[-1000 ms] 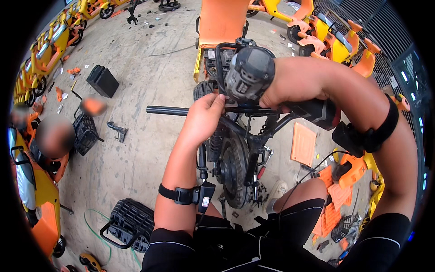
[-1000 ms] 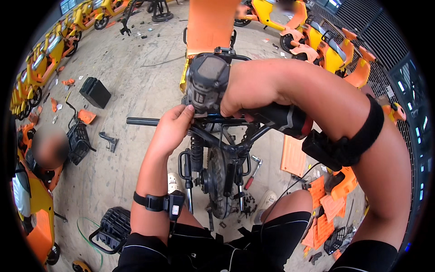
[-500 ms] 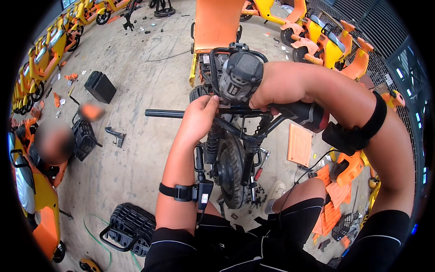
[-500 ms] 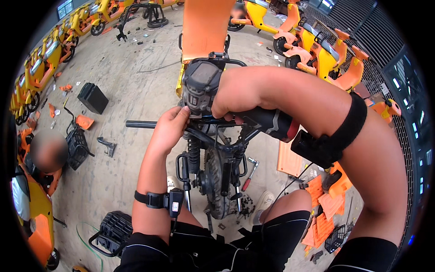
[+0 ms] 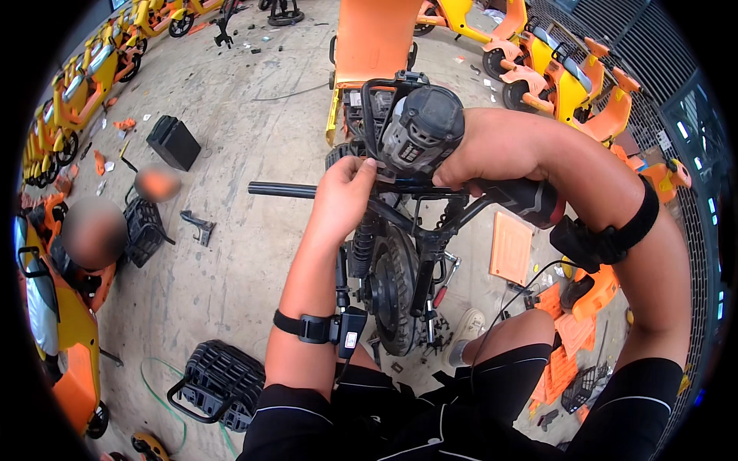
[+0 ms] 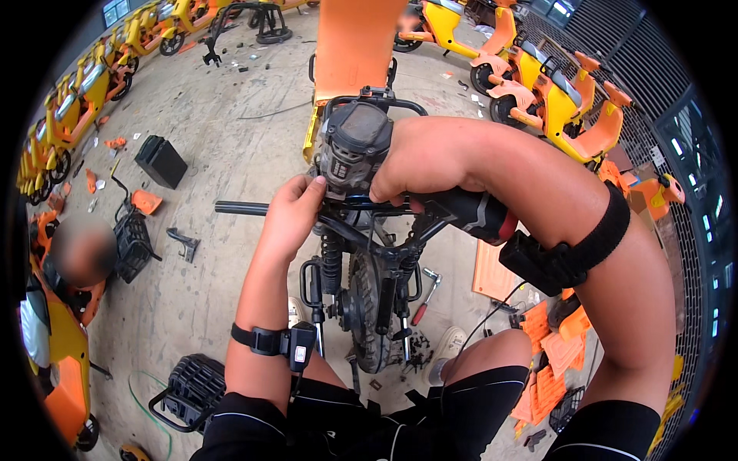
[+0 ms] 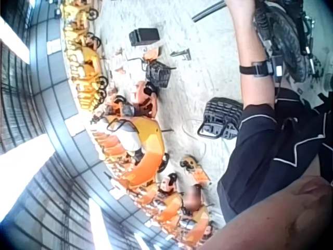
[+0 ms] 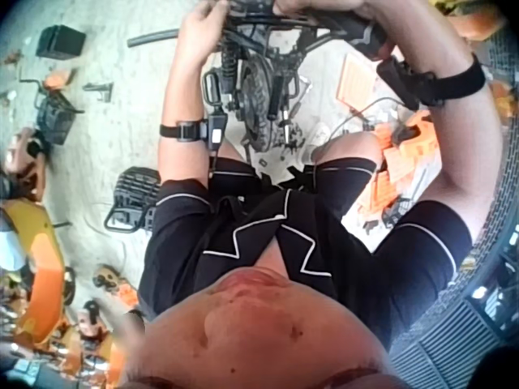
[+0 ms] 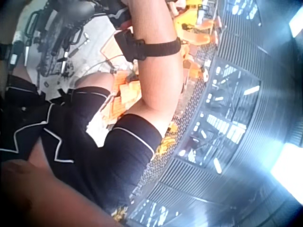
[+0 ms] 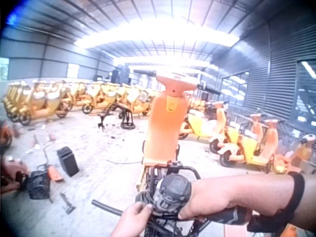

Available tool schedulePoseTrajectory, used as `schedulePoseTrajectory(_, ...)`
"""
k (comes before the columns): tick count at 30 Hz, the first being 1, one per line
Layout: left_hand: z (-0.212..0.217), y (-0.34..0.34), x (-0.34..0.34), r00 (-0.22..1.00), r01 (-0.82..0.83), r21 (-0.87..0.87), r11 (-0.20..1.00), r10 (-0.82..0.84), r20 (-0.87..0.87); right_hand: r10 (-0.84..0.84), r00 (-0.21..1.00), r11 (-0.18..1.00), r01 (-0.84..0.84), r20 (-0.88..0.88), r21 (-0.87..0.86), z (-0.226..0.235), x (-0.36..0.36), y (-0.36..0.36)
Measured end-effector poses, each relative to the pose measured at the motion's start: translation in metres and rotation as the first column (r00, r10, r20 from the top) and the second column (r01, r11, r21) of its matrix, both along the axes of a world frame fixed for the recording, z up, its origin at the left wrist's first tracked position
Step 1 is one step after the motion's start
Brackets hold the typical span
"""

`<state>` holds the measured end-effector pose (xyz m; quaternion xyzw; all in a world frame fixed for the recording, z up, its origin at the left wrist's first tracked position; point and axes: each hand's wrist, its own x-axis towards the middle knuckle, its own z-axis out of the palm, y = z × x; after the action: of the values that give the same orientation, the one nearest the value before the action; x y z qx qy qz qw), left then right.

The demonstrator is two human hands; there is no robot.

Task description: The person uses a cordless impact driver to secure a metal bracket onto the handlebar stem of an electric scooter. They align the bracket, drive in multiple screws, and then attach a small plastic component to the assembly.

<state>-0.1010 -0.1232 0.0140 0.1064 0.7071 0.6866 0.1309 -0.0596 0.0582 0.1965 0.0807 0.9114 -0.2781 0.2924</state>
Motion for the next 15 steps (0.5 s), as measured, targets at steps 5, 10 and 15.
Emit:
schedulePoseTrajectory(5,-0.009,-0.002,-0.006,0.998,0.032,0.078,0.996,-0.036,0.051,0.011,1.000,1.000,-0.011,0.000,-0.009,0.003,0.000,-0.003)
schedulePoseTrajectory(10,-0.007,0.001,-0.006,0.999,0.014,0.045,0.999,-0.017,0.051,0.053,0.998,0.997,-0.052,-0.019,0.052,0.006,-0.002,-0.003)
schedulePoseTrajectory(15,-0.013,0.004,-0.007,0.999,0.001,0.067,0.998,-0.003,0.034,0.060,0.998,0.994,-0.058,-0.023,0.096,0.009,-0.004,-0.006)
